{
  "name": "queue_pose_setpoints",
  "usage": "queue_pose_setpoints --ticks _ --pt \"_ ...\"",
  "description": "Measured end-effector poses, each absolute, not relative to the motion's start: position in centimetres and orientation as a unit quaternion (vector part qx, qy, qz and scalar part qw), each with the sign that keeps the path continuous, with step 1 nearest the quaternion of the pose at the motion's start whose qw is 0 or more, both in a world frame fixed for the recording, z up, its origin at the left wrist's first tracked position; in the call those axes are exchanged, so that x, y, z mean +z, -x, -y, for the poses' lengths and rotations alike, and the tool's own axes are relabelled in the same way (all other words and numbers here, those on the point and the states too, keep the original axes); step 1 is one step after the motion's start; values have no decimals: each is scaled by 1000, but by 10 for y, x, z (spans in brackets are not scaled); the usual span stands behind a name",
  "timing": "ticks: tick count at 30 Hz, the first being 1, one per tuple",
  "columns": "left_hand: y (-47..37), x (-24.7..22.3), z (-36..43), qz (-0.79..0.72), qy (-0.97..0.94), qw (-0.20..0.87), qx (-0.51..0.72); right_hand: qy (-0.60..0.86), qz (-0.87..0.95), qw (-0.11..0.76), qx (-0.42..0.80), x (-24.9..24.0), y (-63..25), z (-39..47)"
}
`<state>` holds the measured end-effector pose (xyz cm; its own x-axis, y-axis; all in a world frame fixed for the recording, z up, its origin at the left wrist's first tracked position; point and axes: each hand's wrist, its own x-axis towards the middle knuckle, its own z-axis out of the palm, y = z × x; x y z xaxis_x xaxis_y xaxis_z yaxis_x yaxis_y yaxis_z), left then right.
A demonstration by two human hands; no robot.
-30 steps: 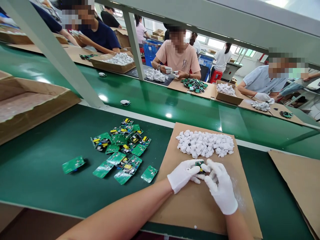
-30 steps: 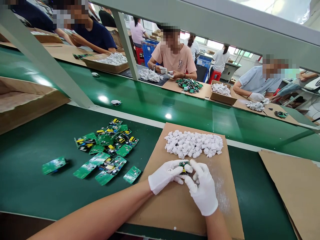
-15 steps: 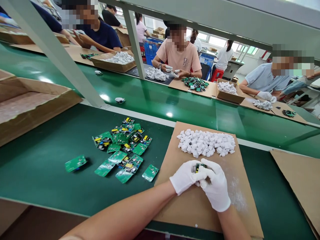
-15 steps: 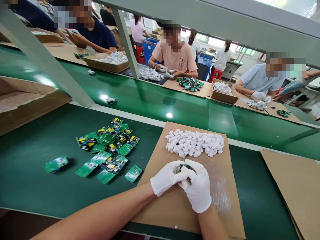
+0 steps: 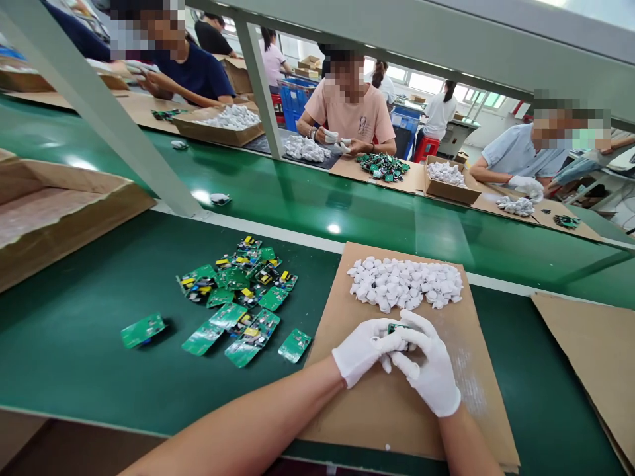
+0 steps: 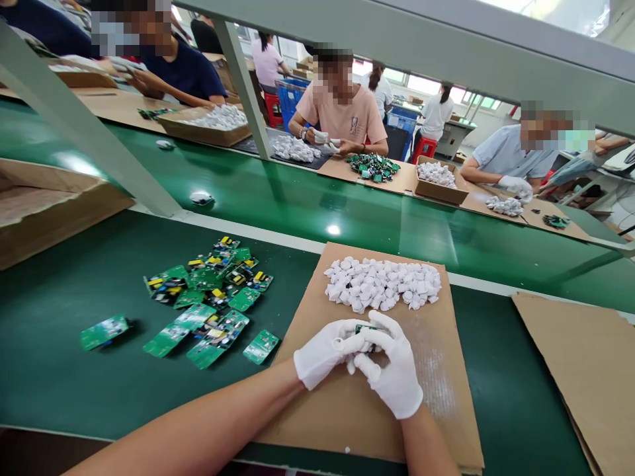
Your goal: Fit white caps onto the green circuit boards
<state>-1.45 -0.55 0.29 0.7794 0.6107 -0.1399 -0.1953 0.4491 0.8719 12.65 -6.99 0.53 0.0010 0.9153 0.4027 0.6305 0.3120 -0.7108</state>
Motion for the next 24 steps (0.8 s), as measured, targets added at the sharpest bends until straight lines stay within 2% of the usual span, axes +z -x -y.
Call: queue_pose_setpoints --ticks 5,9,16,20,24 --pt "16 7 6 -241 -472 807 261 597 616 456 236 2 -124 71" --pt "18 11 9 -204 -466 822 257 631 578 421 301 -1 -120 72" --pt "19 17 7 -215 -493 806 248 621 576 425 318 0 -123 72" --pt "19 13 8 -229 -491 803 247 566 575 471 356 1 -127 71" --pt "20 9 10 -228 -509 791 251 627 534 448 348 -2 -124 70"
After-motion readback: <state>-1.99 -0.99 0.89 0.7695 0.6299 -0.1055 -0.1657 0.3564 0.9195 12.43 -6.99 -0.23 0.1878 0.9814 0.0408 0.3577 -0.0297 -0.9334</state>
